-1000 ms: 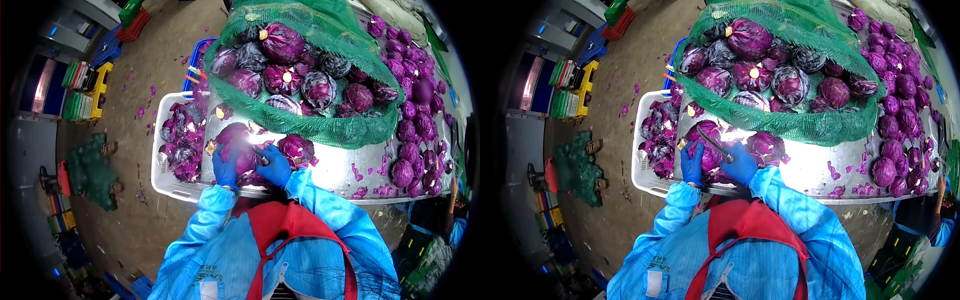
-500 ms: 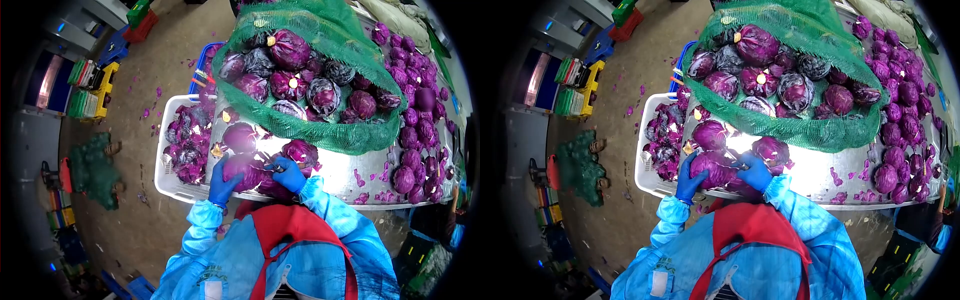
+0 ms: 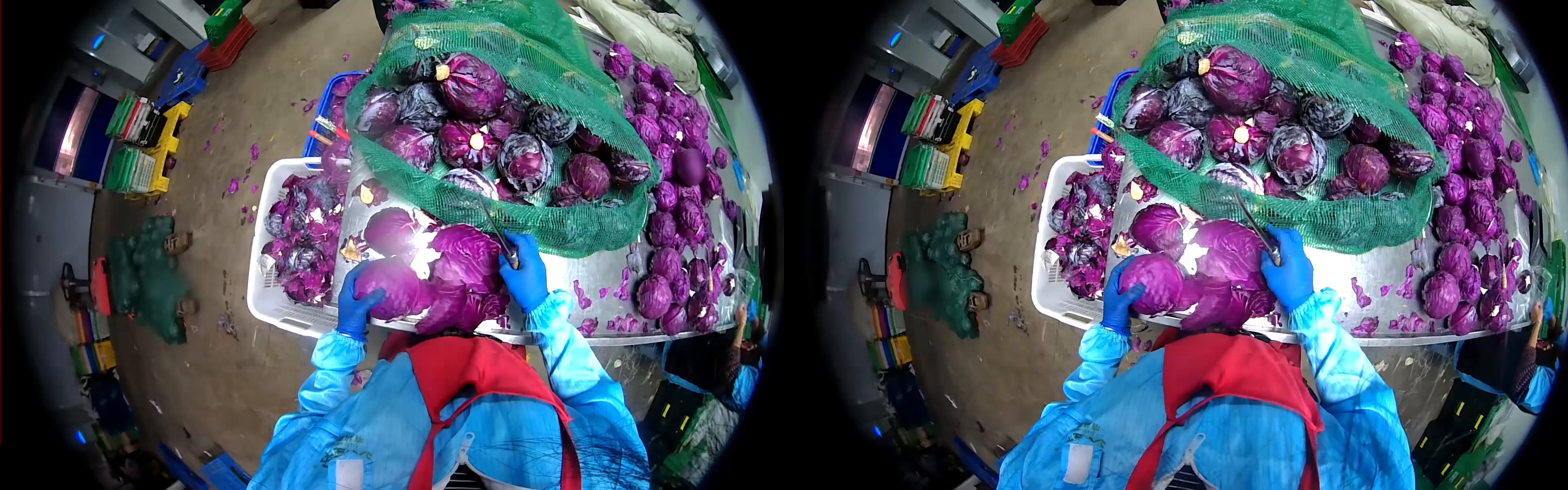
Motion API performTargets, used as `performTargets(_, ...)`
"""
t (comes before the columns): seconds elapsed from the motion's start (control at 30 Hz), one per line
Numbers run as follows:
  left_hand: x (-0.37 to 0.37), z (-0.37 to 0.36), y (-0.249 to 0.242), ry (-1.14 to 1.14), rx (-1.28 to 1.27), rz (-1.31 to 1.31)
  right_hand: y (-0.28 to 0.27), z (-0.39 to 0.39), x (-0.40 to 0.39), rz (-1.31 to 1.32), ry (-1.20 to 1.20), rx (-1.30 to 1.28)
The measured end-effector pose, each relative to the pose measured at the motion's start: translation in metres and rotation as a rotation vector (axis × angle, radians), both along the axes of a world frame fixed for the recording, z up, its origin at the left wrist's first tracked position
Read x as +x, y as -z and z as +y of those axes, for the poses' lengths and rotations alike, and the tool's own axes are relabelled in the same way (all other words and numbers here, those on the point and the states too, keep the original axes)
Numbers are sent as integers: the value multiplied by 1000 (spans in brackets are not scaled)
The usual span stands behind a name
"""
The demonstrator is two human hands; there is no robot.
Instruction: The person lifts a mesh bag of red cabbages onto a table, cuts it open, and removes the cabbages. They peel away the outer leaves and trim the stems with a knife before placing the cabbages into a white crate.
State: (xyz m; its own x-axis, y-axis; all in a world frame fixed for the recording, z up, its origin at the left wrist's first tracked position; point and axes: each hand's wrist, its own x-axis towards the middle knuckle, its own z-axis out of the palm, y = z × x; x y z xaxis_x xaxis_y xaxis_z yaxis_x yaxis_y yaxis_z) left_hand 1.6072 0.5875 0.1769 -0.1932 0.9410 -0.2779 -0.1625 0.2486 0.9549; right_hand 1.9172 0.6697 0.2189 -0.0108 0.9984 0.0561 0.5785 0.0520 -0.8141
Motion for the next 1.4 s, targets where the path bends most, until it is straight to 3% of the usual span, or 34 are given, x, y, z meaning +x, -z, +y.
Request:
performTargets(0.1, 7, 0, 4, -106, -33, -447, 11, -11, -17, 350, -32, -103)
performTargets(0.13, 8, -2, 21, -136, -122, -605, 9, -15, -22, 409, -114, -180)
performTargets(0.17, 14, 1, 17, -147, -110, -739, 1, -15, -29, 387, -200, -223)
performTargets(0.23, 27, 7, 4, -170, -80, -1006, 18, -20, -44, 580, -274, -305)
performTargets(0.37, 48, 12, -22, -198, -217, -864, 18, -24, -64, 599, -341, -254)
performTargets(0.4, 51, 10, -20, -187, -213, -769, 18, -24, -66, 580, -351, -219)
performTargets(0.43, 50, 7, -5, -45, -119, -460, 17, -23, -67, 562, -360, -183)
performTargets(0.47, 46, 4, 21, 94, -25, -149, 6, -20, -65, 575, -329, -362)
performTargets(0.53, 52, 8, 8, 330, 11, 323, -24, -14, -59, 593, -262, -718)
performTargets(0.63, 51, 6, 18, 544, 100, 1019, -10, -17, -57, 692, -285, -647)
performTargets(0.67, 51, 7, 14, 530, 105, 806, -26, -15, -58, 689, -305, -699)
performTargets(0.73, 66, 4, 4, 226, 44, 72, -25, -18, -71, 659, -350, -513)
performTargets(0.83, 60, -3, 14, 142, -14, -119, 29, -14, -82, 545, -397, -164)
performTargets(0.87, 58, -5, 2, 99, -118, -517, 6, -8, -78, 600, -366, -455)
performTargets(0.9, 53, -4, -7, 102, -139, -701, -6, -4, -76, 647, -330, -748)
performTargets(0.97, 43, -3, -24, 89, -216, -1061, 0, -1, -75, 631, -335, -762)
performTargets(1.03, 32, 0, -33, 153, -193, -838, 1, -3, -77, 613, -353, -736)
performTargets(1.17, 14, 3, -6, -18, -53, -1282, 6, -6, -87, 603, -490, -519)
performTargets(1.3, 25, 6, -4, -157, -40, -859, -9, -2, -91, 734, -513, -474)
performTargets(1.4, 27, 4, -4, -145, 17, -708, -13, -3, -91, 681, -382, -418)
